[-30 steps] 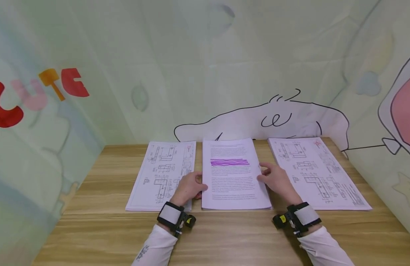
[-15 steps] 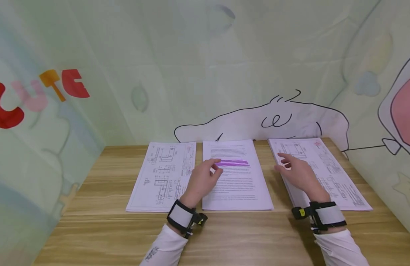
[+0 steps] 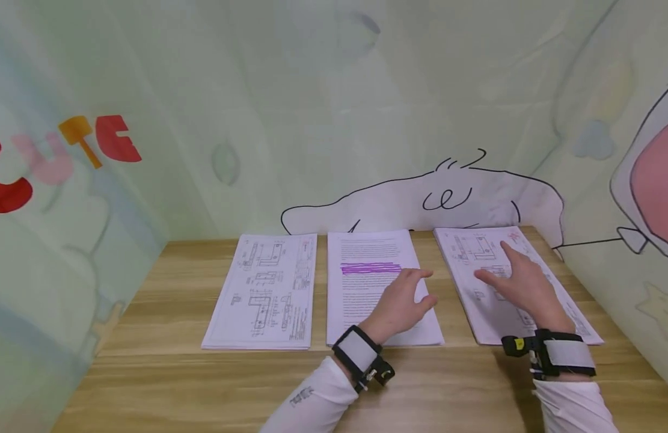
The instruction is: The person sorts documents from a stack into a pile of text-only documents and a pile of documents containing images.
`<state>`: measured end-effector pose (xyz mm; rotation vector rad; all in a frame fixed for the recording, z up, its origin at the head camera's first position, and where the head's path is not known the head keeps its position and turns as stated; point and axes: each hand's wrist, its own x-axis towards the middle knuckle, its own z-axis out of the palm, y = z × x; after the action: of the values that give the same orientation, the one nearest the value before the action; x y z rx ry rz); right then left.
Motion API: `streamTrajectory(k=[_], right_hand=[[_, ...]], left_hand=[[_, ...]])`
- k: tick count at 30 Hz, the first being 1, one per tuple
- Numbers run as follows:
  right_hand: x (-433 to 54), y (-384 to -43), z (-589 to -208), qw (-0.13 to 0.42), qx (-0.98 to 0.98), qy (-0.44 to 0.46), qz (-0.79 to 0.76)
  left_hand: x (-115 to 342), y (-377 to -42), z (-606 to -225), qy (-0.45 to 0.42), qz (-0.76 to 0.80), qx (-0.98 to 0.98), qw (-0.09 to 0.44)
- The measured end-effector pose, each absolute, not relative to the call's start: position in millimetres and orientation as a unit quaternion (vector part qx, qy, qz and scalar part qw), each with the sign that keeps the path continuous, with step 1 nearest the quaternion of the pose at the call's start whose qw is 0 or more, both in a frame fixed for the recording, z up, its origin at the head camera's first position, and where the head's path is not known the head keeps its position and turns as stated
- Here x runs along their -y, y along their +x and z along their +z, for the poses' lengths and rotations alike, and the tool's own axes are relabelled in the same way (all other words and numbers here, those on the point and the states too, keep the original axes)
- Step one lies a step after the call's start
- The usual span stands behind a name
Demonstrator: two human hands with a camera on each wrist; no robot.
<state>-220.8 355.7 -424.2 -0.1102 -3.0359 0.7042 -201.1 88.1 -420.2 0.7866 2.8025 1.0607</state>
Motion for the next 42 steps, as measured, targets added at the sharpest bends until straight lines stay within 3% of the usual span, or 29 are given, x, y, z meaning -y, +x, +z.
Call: streamTrajectory(k=[5, 15, 24, 32, 42], right_hand=[[-380, -218, -434, 0.01, 0.975, -0.055, 0.217], [-417, -212, -456, -0.031, 0.952, -0.143, 0.269], [-420, -210, -464, -0.071, 0.936, -0.19, 0.288], [-415, -210, -459, -0.099, 0.944, -0.188, 0.251], [-404, -213, -452, -0.093, 0.952, -0.165, 0.239]], left_hand=[[-116, -202, -434, 0.248, 0.365, -0.895, 0.066], [-156, -200, -458, 0.181, 0.416, -0.886, 0.094], [-174, -193, -461, 0.041, 0.65, -0.73, 0.207], [-178, -195, -462, -0.023, 0.701, -0.683, 0.204], [-175, -198, -470, 0.002, 0.713, -0.679, 0.174]])
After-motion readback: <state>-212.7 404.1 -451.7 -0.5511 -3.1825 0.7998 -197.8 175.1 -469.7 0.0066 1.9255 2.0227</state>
